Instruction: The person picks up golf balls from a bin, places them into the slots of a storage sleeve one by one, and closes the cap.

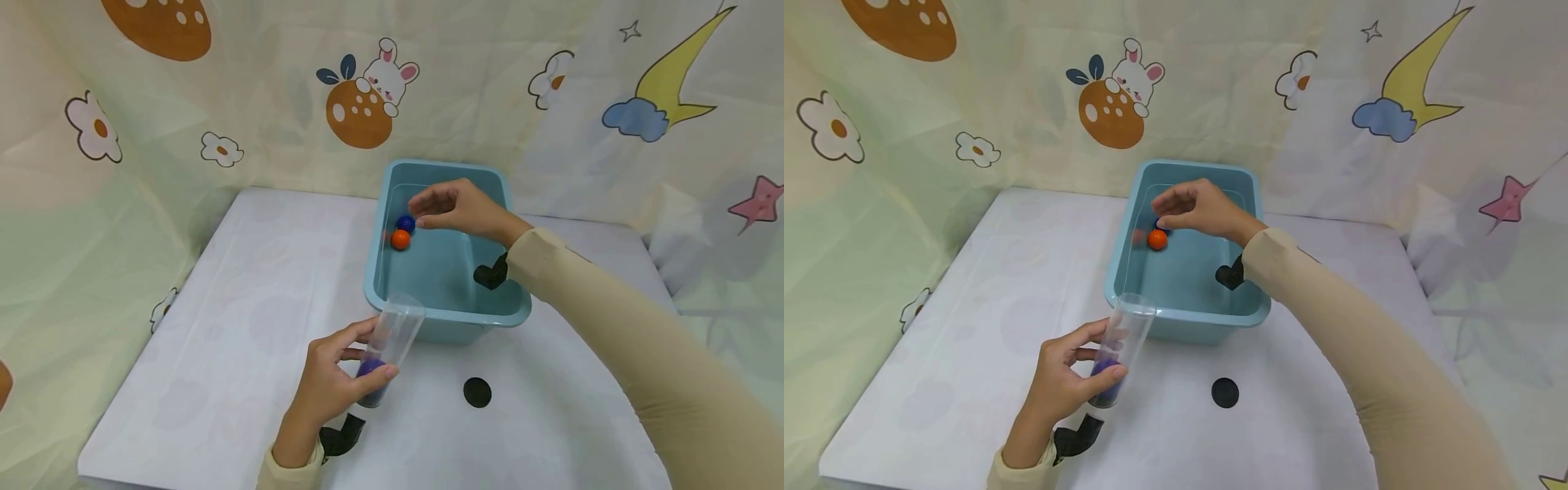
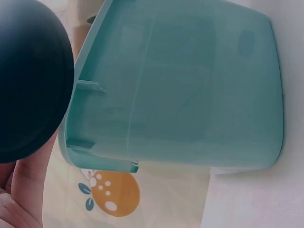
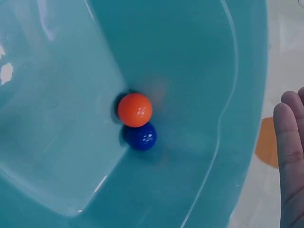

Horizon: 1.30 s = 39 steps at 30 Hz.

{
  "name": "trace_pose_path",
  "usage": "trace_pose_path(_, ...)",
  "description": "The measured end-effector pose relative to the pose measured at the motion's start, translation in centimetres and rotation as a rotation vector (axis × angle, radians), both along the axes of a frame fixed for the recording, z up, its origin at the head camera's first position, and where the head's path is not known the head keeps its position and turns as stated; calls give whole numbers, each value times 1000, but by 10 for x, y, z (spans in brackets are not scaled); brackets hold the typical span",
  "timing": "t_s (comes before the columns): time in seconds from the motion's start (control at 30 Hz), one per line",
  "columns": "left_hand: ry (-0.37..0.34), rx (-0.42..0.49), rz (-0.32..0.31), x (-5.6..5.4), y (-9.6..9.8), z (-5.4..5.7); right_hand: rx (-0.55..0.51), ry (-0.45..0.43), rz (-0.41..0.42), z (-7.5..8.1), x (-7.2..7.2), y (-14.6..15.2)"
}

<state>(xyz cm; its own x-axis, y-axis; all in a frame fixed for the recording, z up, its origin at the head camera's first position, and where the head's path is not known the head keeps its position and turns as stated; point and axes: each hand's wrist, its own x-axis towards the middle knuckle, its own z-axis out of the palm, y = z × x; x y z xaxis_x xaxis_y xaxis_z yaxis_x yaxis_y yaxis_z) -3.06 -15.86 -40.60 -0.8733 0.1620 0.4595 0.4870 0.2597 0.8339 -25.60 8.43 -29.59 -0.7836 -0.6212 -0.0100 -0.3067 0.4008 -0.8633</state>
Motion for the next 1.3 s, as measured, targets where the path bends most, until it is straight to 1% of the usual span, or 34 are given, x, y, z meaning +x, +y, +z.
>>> trace_pose_path(0.23, -9, -6, 7, -1, 1, 1, 25, -13, -44, -16, -17, -5)
trace_pose_path(0.37, -20, -4, 5, -1, 2, 0, 18, -41, -72, -28, -25, -5)
trace_pose_path(0.5, -26, 1, 0, -1, 3, -1, 34, -67, -98, -39, -34, -6)
trace_pose_path(0.73, -18, 9, -7, -2, 4, -3, 36, -98, -118, -47, -47, -11)
trace_pose_path(0.8, -19, 10, -9, -3, 4, -3, 52, -107, -128, -48, -50, -11)
trace_pose_path(0.97, -24, 10, 1, -3, 3, -2, 106, -107, -128, -53, -60, -15)
trace_pose_path(1.2, -51, 9, 10, -3, 2, -3, 189, -113, -79, -68, -69, -23)
trace_pose_path(1.3, -51, 13, 11, -3, 2, -4, 212, -121, -77, -73, -73, -26)
